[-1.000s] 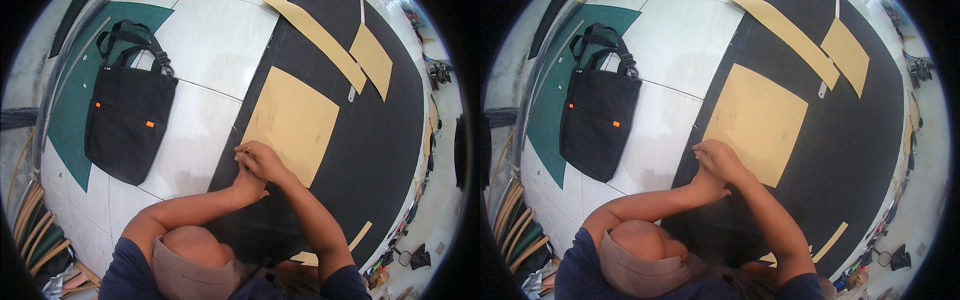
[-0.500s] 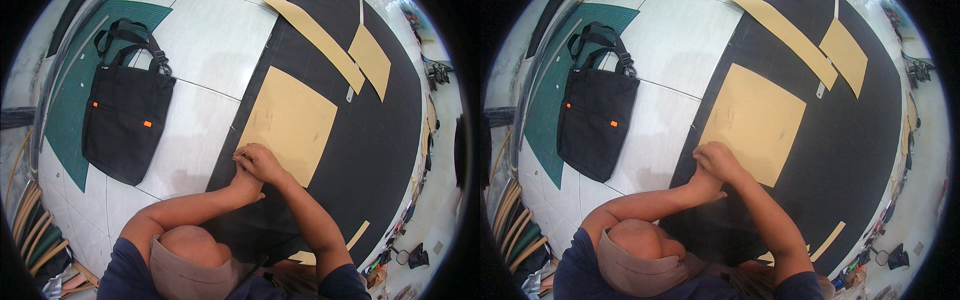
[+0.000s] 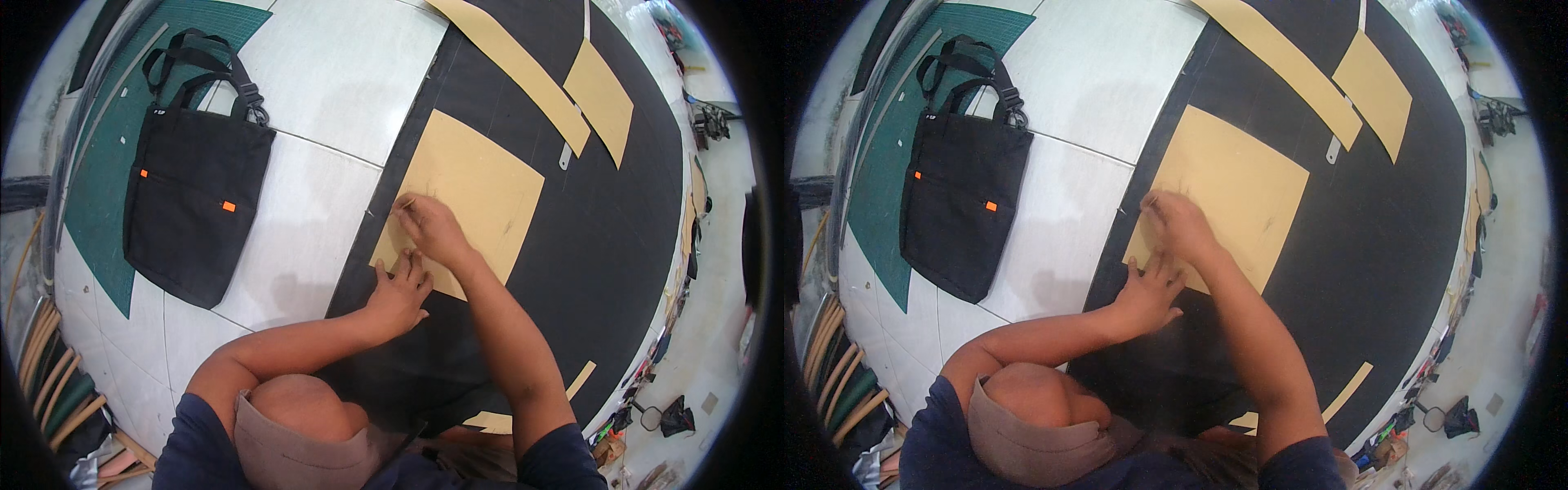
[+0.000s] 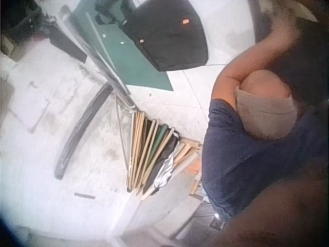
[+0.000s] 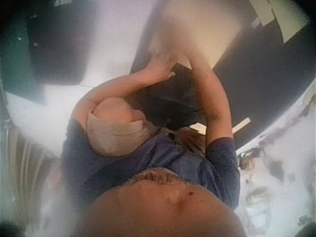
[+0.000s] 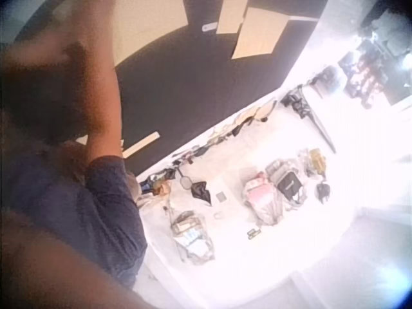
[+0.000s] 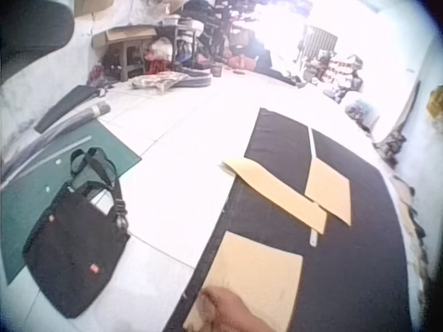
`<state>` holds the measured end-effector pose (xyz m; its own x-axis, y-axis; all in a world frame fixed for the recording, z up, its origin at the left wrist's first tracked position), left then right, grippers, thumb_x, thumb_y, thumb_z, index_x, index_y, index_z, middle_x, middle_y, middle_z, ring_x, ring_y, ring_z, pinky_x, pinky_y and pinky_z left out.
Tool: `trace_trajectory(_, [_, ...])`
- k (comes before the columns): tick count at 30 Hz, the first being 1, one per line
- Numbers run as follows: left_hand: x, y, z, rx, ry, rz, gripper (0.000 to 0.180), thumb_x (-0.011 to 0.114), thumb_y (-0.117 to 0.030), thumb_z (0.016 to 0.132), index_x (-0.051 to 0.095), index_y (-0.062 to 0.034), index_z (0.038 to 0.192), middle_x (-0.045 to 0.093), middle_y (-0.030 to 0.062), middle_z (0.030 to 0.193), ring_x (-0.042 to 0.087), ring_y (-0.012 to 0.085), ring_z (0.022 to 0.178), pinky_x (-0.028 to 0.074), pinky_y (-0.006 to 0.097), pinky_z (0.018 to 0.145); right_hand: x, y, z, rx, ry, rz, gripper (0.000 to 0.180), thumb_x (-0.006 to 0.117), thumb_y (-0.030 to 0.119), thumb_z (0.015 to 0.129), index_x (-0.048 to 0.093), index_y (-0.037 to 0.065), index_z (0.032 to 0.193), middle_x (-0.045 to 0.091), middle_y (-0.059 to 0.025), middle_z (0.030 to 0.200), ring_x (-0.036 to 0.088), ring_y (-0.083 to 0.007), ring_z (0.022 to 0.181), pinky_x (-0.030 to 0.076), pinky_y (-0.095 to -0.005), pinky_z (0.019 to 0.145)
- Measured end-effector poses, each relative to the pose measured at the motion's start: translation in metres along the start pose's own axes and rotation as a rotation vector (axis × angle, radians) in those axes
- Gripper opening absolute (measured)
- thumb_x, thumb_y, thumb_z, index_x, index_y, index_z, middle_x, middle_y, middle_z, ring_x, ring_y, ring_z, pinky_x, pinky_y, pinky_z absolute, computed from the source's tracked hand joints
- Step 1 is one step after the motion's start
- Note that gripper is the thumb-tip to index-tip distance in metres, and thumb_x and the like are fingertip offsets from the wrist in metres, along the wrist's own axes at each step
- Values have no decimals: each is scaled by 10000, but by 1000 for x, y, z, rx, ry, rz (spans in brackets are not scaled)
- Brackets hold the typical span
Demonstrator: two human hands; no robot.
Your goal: The person sits on the floor and uses a pencil to mark lines on a square piece of cardboard placed on a black mat. The person repeatedly repositions the cardboard and draws lines on it.
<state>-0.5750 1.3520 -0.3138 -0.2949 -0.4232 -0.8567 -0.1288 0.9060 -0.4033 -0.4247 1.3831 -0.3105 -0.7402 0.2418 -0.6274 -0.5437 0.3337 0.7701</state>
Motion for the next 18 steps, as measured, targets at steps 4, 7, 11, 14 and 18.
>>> trace_trajectory(4, [-1,3,6,3,-12,-40,576,681,-385,961,538,-84,1430,385,283,1553,329,457,1486,438,748,1018,-25,-14,30,26,-63,-10,170,659,156,1009,660,27,1120,741,-166,1007,729,-320,912,563,-404,818])
trace_trajectory(7, [-1,4,7,6,-32,-13,503,646,-349,990,548,-89,1410,412,262,1528,368,436,1456,479,732,976,-36,-24,49,42,-94,-10,173,650,160,1020,654,20,1122,740,-164,1000,730,-315,907,564,-402,820])
trace_trajectory(11, [-8,3,9,11,-52,43,550,653,-323,984,519,-64,1451,437,265,1484,394,430,1428,523,686,967,-55,-35,74,76,-137,-38,172,637,163,1034,646,15,1122,737,-158,992,731,-296,904,562,-389,822])
trace_trajectory(14, [-6,2,11,-6,-41,98,596,583,-264,985,469,-14,1514,442,234,1497,405,407,1423,541,661,950,-67,-42,92,110,-176,-65,163,630,161,1038,645,20,1119,735,-155,983,730,-282,895,558,-379,821])
trace_trajectory(18, [-8,3,10,-14,-13,170,626,542,-247,993,436,34,1542,444,214,1500,430,384,1399,562,627,944,-79,-50,112,122,-254,-54,159,620,163,1044,640,28,1124,736,-156,971,732,-277,887,554,-373,823])
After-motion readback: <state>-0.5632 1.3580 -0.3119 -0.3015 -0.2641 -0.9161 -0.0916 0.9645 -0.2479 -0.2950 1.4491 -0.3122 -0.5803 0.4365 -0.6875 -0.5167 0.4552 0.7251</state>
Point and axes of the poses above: each hand's wrist, its own z-axis towards the middle knuckle, its own x-axis out of the palm, y = z × x, the point moved 5 cm from there along z, towards the middle knuckle
